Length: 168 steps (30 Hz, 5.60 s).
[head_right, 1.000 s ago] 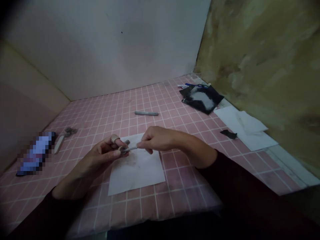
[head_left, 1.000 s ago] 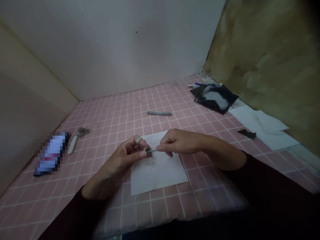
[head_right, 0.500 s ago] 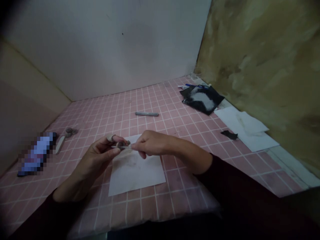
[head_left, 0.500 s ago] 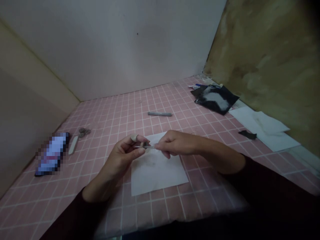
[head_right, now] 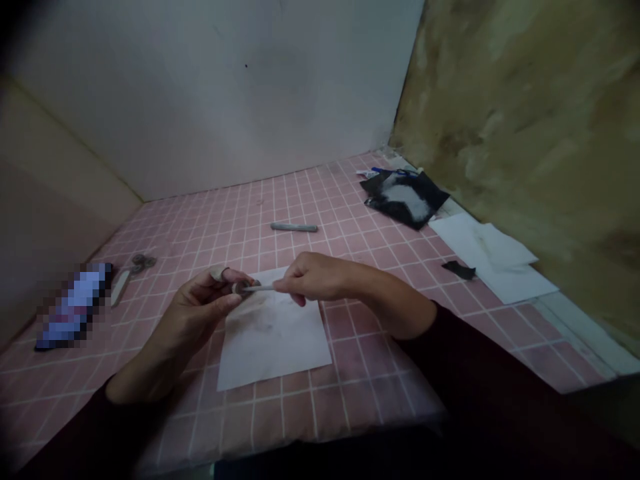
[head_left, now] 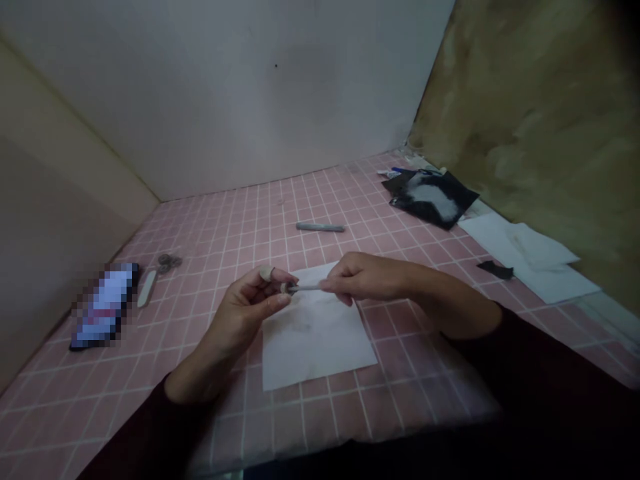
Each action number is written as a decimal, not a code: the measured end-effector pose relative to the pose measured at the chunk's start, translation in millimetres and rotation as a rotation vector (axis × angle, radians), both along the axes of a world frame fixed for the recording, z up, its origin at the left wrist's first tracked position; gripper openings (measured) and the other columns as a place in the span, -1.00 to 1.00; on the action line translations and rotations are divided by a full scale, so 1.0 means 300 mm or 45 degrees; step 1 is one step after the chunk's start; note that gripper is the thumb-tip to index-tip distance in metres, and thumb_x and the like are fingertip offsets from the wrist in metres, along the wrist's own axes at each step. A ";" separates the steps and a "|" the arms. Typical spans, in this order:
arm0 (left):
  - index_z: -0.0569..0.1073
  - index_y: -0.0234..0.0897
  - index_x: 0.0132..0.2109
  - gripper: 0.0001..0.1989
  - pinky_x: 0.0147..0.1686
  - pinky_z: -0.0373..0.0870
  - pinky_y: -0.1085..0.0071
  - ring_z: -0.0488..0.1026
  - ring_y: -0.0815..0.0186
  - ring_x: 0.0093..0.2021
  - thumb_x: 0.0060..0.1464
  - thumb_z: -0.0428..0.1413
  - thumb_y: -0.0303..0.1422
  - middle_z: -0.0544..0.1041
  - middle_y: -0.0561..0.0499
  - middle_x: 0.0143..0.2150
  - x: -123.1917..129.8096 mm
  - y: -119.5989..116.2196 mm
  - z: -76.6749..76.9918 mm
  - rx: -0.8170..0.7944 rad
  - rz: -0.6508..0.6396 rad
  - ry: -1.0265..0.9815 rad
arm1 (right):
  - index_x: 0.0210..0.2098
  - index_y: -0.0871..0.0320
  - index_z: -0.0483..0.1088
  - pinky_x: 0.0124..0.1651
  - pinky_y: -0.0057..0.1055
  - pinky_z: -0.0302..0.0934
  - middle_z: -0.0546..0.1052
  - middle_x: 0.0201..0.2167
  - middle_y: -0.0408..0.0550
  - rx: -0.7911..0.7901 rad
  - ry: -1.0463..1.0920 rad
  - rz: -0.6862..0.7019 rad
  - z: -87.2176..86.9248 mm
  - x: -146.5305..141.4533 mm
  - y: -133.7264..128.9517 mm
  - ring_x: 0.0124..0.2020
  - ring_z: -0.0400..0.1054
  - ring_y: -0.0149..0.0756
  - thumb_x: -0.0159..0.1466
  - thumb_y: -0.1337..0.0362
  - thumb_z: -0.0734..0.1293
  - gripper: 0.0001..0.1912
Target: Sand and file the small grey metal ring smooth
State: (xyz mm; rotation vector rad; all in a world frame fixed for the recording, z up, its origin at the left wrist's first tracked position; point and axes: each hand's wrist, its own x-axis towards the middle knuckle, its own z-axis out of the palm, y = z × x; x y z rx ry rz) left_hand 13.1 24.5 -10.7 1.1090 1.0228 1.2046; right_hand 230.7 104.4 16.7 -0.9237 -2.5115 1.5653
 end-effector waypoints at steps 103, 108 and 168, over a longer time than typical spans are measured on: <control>0.56 -0.39 -0.15 -0.81 -0.10 0.55 0.48 0.61 0.35 -0.21 0.04 0.29 -0.51 0.64 -0.09 -0.22 -0.004 0.014 -0.032 -0.483 -0.151 -0.462 | -0.62 0.20 0.33 -0.43 -0.37 -0.06 0.19 -0.70 -0.20 0.317 -0.099 -0.019 0.065 0.088 0.023 -0.60 0.10 -0.45 0.35 0.14 0.21 -0.55; 0.58 -0.39 -0.15 -0.78 -0.07 0.54 0.47 0.60 0.36 -0.23 -0.01 0.30 -0.55 0.63 -0.05 -0.23 -0.004 0.014 -0.033 -0.459 -0.159 -0.455 | -0.63 0.20 0.32 -0.43 -0.38 -0.06 0.18 -0.70 -0.21 0.325 -0.116 0.006 0.062 0.085 0.019 -0.60 0.09 -0.45 0.35 0.15 0.21 -0.55; 0.52 -0.37 -0.15 -0.77 -0.24 0.51 0.52 0.57 0.38 -0.28 0.03 0.32 -0.42 0.61 -0.05 -0.29 0.002 0.000 -0.026 -0.370 -0.307 -0.514 | -0.27 0.19 0.44 -0.40 -0.44 -0.02 0.24 -0.51 -0.23 0.240 0.456 -0.129 -0.001 -0.004 -0.045 -0.49 0.07 -0.46 0.31 0.20 0.28 -0.82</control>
